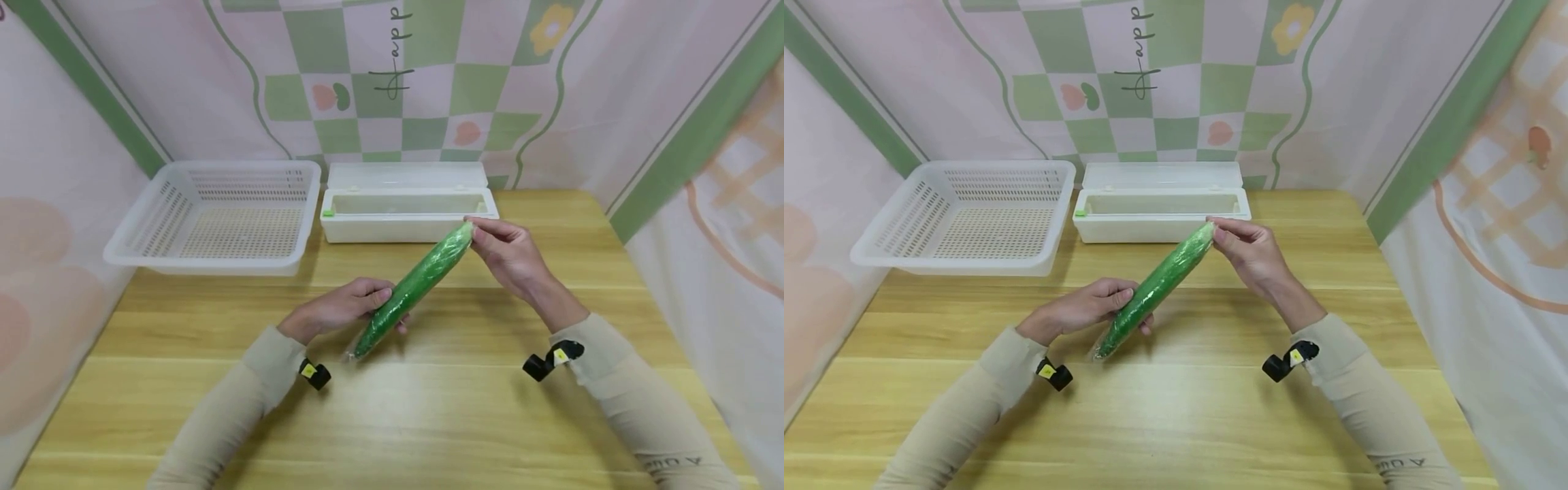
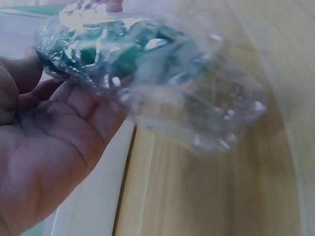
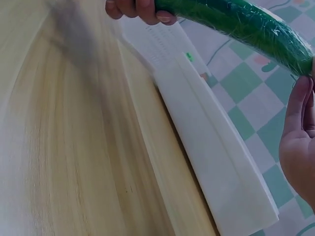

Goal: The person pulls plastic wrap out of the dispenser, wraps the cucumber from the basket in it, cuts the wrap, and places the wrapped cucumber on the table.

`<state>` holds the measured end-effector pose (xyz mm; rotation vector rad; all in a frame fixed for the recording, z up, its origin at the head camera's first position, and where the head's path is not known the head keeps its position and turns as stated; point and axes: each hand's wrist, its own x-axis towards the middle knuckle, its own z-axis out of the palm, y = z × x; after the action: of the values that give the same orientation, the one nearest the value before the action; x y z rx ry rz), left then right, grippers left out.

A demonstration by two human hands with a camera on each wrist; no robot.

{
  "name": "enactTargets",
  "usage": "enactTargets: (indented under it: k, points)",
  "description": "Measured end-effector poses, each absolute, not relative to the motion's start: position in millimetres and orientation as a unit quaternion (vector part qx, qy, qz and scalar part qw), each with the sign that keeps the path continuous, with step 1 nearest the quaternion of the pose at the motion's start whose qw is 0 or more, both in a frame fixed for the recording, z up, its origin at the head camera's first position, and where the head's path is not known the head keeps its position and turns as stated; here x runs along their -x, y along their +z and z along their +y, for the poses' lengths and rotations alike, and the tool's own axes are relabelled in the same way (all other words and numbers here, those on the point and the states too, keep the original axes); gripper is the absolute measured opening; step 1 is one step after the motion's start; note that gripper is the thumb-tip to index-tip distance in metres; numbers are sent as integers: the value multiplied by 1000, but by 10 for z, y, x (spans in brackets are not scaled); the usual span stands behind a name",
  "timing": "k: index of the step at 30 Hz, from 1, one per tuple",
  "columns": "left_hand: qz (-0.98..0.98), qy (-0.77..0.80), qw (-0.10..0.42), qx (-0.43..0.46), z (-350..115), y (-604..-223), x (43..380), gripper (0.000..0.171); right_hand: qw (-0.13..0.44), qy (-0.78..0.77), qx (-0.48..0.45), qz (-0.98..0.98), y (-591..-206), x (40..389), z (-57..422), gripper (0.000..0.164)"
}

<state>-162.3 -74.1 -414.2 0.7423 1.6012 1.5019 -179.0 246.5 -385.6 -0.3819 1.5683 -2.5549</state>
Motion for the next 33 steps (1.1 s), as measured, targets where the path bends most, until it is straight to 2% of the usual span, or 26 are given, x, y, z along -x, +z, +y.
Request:
enactTargets:
  k: [9,17,20,23,24,28,33]
  points:
    - [632,595,405,-289,-767,-4137,1618,44,99,-865,110,480,-3808,1796,2480,23]
    - [578,580,466,-335,-751,-4137,1596,51,142,-866,134,460,-3754,1814,2446,22]
    - [562,583,476,-343,-735,-4152,1588,53,150,-850,110,492,-3725,1825,2421,20]
    - [597,585,448,-318,-719,-4173,1589,51,121,-823,54,553,-3725,1839,2373,12]
    - [613,589,433,-299,-713,-4179,1593,51,109,-808,34,578,-3735,1841,2352,14]
    - [658,629,357,-210,-693,-4187,1618,48,79,-715,-5,694,-3830,1818,2284,37]
    - [634,717,264,-121,-640,-4145,1673,48,52,-613,61,786,-3975,1693,2246,60]
